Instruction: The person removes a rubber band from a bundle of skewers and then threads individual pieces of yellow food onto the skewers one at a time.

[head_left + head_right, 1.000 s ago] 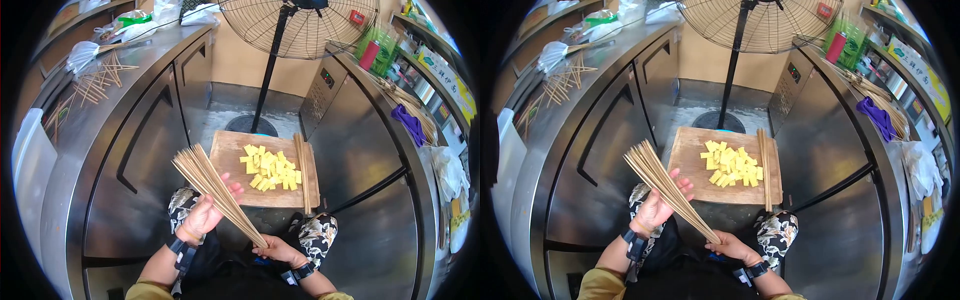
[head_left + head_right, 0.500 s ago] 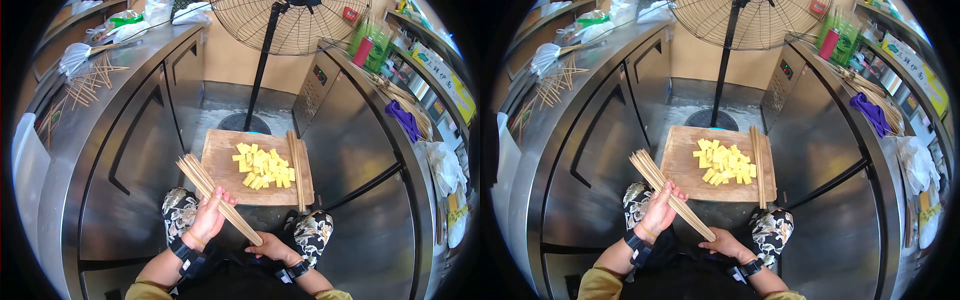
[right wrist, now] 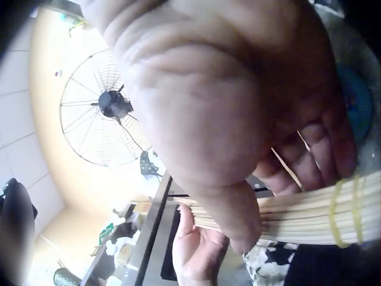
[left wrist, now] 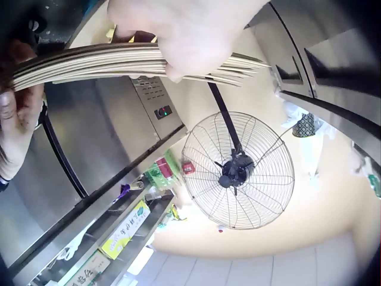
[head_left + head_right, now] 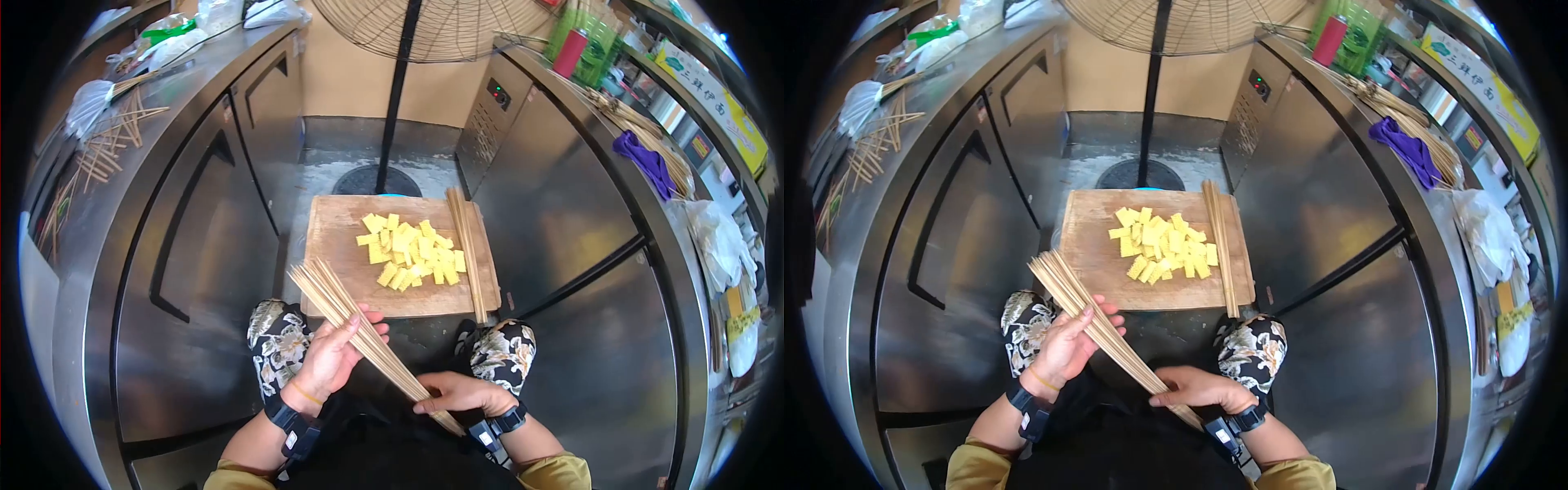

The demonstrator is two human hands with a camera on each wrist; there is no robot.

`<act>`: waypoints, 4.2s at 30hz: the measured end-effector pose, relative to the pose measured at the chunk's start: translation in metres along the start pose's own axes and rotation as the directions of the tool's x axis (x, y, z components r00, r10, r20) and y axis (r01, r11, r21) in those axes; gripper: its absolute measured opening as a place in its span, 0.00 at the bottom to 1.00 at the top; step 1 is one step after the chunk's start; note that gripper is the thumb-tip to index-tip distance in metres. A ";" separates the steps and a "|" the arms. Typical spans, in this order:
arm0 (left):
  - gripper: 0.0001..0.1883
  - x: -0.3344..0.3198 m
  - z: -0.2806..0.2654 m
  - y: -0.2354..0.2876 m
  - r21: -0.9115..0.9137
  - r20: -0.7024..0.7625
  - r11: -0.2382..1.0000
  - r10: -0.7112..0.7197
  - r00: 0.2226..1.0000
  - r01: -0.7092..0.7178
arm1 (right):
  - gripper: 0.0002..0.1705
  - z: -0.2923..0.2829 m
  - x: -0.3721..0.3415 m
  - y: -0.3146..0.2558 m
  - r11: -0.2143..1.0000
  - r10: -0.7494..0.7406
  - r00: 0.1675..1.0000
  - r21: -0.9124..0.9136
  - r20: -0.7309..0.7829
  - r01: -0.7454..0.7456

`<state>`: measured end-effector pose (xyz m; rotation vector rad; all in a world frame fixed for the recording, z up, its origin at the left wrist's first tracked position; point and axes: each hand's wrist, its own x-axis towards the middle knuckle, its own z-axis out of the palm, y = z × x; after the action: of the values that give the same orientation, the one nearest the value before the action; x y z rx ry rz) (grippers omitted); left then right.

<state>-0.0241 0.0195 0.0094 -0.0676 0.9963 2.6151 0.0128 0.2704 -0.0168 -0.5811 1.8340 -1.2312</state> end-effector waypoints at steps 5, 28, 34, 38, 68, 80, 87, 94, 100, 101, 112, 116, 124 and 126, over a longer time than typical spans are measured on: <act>0.16 0.005 0.030 0.024 0.168 -0.069 0.949 0.282 0.957 -0.268 | 0.11 -0.026 0.005 -0.026 0.944 -0.087 0.948 0.279 -0.307 0.177; 0.10 0.031 0.068 -0.021 0.689 0.202 0.710 0.002 0.979 -0.144 | 0.19 -0.030 0.015 -0.066 0.587 -0.152 0.473 0.306 -0.868 0.749; 0.12 0.030 0.084 0.003 0.786 0.257 0.597 -0.083 0.963 -0.159 | 0.17 -0.029 0.008 -0.079 0.560 -0.159 0.410 0.260 -0.898 0.786; 0.12 0.013 0.060 0.008 0.741 0.157 0.671 -0.214 0.964 0.029 | 0.17 -0.014 0.023 -0.050 0.628 -0.140 0.624 0.418 -0.769 0.656; 0.20 -0.011 -0.061 -0.021 0.479 0.015 0.822 -0.359 0.933 0.309 | 0.03 0.030 0.087 0.017 0.393 0.073 0.880 0.825 -0.469 0.407; 0.18 -0.007 -0.068 -0.027 0.515 0.017 0.808 -0.344 0.939 0.286 | 0.01 0.034 0.097 0.026 0.409 0.104 0.848 0.800 -0.520 0.440; 0.19 -0.003 -0.073 -0.033 0.500 0.042 0.812 -0.369 0.928 0.300 | 0.03 0.033 0.094 0.023 0.436 0.164 0.843 0.804 -0.512 0.404; 0.19 -0.002 -0.077 -0.041 0.555 0.093 0.805 -0.309 0.946 0.209 | 0.05 0.035 0.097 0.033 0.430 0.173 0.838 0.805 -0.517 0.408; 0.20 -0.002 -0.082 -0.042 0.559 0.068 0.793 -0.332 0.941 0.240 | 0.03 0.031 0.094 0.036 0.462 0.182 0.850 0.806 -0.494 0.369; 0.20 -0.002 -0.082 -0.042 0.560 0.065 0.790 -0.343 0.937 0.250 | 0.04 0.031 0.094 0.036 0.451 0.186 0.855 0.815 -0.484 0.364; 0.18 -0.010 -0.080 -0.033 0.497 0.072 0.807 -0.404 0.912 0.318 | 0.03 -0.059 0.042 0.051 0.083 0.221 0.358 0.384 -0.907 0.920; 0.15 -0.012 -0.078 -0.025 0.449 0.033 0.841 -0.354 0.935 0.303 | 0.03 -0.079 0.011 0.059 0.103 0.185 0.295 0.317 -0.937 0.943; 0.17 -0.012 -0.080 -0.017 0.398 -0.003 0.885 -0.263 0.965 0.243 | 0.17 -0.044 0.063 0.009 0.407 0.254 0.399 0.472 -0.881 0.782; 0.19 -0.013 -0.078 -0.017 0.403 -0.019 0.882 -0.260 0.965 0.245 | 0.24 -0.048 0.057 -0.020 0.266 0.130 0.433 0.452 -0.892 0.851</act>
<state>-0.0121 -0.0231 -0.0583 -0.0464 1.3907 2.1252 -0.0597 0.2447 -0.0116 0.3118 1.1115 -3.0755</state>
